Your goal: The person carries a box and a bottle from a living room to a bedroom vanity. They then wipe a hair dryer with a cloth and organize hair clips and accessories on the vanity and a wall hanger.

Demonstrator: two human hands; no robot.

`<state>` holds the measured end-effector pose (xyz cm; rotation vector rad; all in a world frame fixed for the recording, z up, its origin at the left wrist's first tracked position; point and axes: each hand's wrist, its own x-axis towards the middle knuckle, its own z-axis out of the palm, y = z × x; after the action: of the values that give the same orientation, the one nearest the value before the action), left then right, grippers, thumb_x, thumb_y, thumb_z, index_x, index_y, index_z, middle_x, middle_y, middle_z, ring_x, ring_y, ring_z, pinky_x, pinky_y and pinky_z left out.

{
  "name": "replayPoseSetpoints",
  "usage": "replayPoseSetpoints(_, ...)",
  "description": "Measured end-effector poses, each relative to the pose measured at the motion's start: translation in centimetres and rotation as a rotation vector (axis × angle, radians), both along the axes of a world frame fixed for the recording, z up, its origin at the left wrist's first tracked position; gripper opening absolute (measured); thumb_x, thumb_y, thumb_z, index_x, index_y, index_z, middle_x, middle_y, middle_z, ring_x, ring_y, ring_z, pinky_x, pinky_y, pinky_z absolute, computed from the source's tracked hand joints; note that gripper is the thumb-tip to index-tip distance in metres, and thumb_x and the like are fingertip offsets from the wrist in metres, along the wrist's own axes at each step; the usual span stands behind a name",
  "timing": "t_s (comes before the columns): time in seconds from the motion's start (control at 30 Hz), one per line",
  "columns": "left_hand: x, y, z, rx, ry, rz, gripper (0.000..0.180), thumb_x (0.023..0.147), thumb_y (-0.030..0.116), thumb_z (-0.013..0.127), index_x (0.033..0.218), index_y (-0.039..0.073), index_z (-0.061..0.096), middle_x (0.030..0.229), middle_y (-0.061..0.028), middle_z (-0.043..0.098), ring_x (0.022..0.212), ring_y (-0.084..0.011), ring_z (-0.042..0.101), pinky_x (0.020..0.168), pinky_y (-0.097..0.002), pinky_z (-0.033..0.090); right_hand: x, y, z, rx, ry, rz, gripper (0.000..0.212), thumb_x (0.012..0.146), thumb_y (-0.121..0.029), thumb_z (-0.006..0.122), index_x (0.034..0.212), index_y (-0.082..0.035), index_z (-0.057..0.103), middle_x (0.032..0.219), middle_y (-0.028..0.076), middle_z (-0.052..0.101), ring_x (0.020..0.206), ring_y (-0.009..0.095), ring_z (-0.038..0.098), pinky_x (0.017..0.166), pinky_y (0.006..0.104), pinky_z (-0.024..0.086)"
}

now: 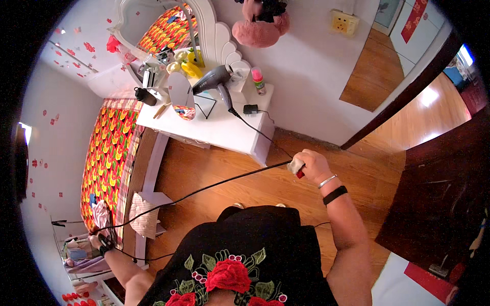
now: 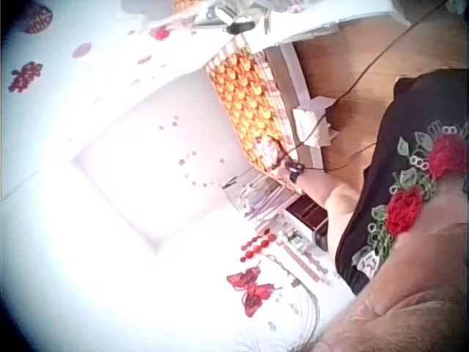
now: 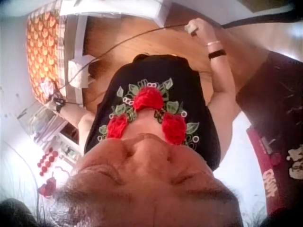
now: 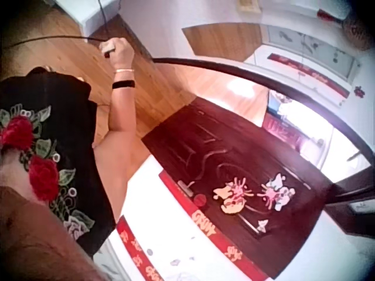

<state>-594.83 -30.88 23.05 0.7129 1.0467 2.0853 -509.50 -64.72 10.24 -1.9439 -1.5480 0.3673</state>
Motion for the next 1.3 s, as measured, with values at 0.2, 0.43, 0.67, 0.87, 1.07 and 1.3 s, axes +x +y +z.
replayPoseSetpoints(0.2, 20.2, -6.1, -2.7, -0.076, -0.120, -0.715, 0.022, 0.094, 0.026, 0.058, 0.081, 0.010, 0.050, 0.072, 0.0026, 0.048, 0.054, -0.0050, 0.033, 0.047, -0.0210, 0.028, -0.7, 2.2, 5.1, 0.150, -0.041, 0.047, 0.021, 0.066, -0.009, 0.071, 0.085, -0.011, 0.064, 0.078, 0.006, 0.060, 0.074, 0.028, 0.061, 0.063, 0.0363, 0.049)
replayPoseSetpoints(0.43, 44.2, -11.1, -4.4, -0.069, -0.130, -1.262, 0.040, 0.088, 0.030, 0.060, 0.122, 0.009, 0.056, 0.114, -0.0112, 0.057, 0.101, -0.0195, 0.051, 0.087, -0.0329, 0.040, -5.0, 6.8, 11.0, 0.235, 0.011, 0.201, 0.027, 0.064, -0.009, 0.074, 0.089, -0.011, 0.064, 0.078, 0.008, 0.060, 0.073, 0.028, 0.060, 0.062, 0.0358, 0.048)
replayPoseSetpoints(0.67, 54.5, -8.4, -3.3, 0.273, 0.727, -1.514, 0.052, 0.088, 0.026, 0.062, 0.130, -0.002, 0.051, 0.126, -0.0165, 0.057, 0.119, -0.0256, 0.052, 0.099, -0.0372, 0.041, -8.3, 10.1, 12.8, 0.234, -0.039, 0.290, 0.030, 0.067, -0.001, 0.070, 0.096, -0.008, 0.063, 0.079, 0.009, 0.060, 0.071, 0.029, 0.060, 0.061, 0.0352, 0.048)
replayPoseSetpoints(0.87, 55.7, -8.0, -3.3, -0.120, 0.858, -1.682, 0.020, 0.087, 0.016, 0.067, 0.096, -0.001, 0.069, 0.078, -0.0027, 0.067, 0.067, -0.0097, 0.058, 0.062, -0.0248, 0.046, -9.9, 12.3, 12.0, 0.201, -0.083, 0.276, 0.029, 0.067, -0.003, 0.071, 0.095, -0.008, 0.063, 0.080, 0.009, 0.061, 0.073, 0.029, 0.061, 0.062, 0.0357, 0.048)
replayPoseSetpoints(1.07, 48.7, -3.2, -4.0, -0.252, 0.398, -1.014, 0.025, 0.093, 0.011, 0.050, 0.069, 0.007, 0.049, 0.062, -0.0005, 0.048, 0.056, -0.0089, 0.040, 0.053, -0.0240, 0.034, -7.1, 11.5, 8.3, 0.079, -0.060, 0.090, 0.029, 0.068, -0.004, 0.070, 0.096, -0.007, 0.063, 0.084, 0.010, 0.062, 0.076, 0.031, 0.062, 0.066, 0.0351, 0.049)
replayPoseSetpoints(1.3, 36.0, 4.3, -2.3, -0.183, -0.075, -0.699, 0.028, 0.098, 0.029, 0.051, 0.079, 0.009, 0.047, 0.062, 0.0048, 0.030, 0.057, -0.0099, 0.029, 0.058, -0.0268, 0.032, -5.3, 14.0, 7.0, 0.030, -0.053, 0.002, 0.029, 0.067, 0.001, 0.067, 0.094, -0.009, 0.062, 0.083, 0.010, 0.060, 0.078, 0.032, 0.060, 0.067, 0.0371, 0.048)
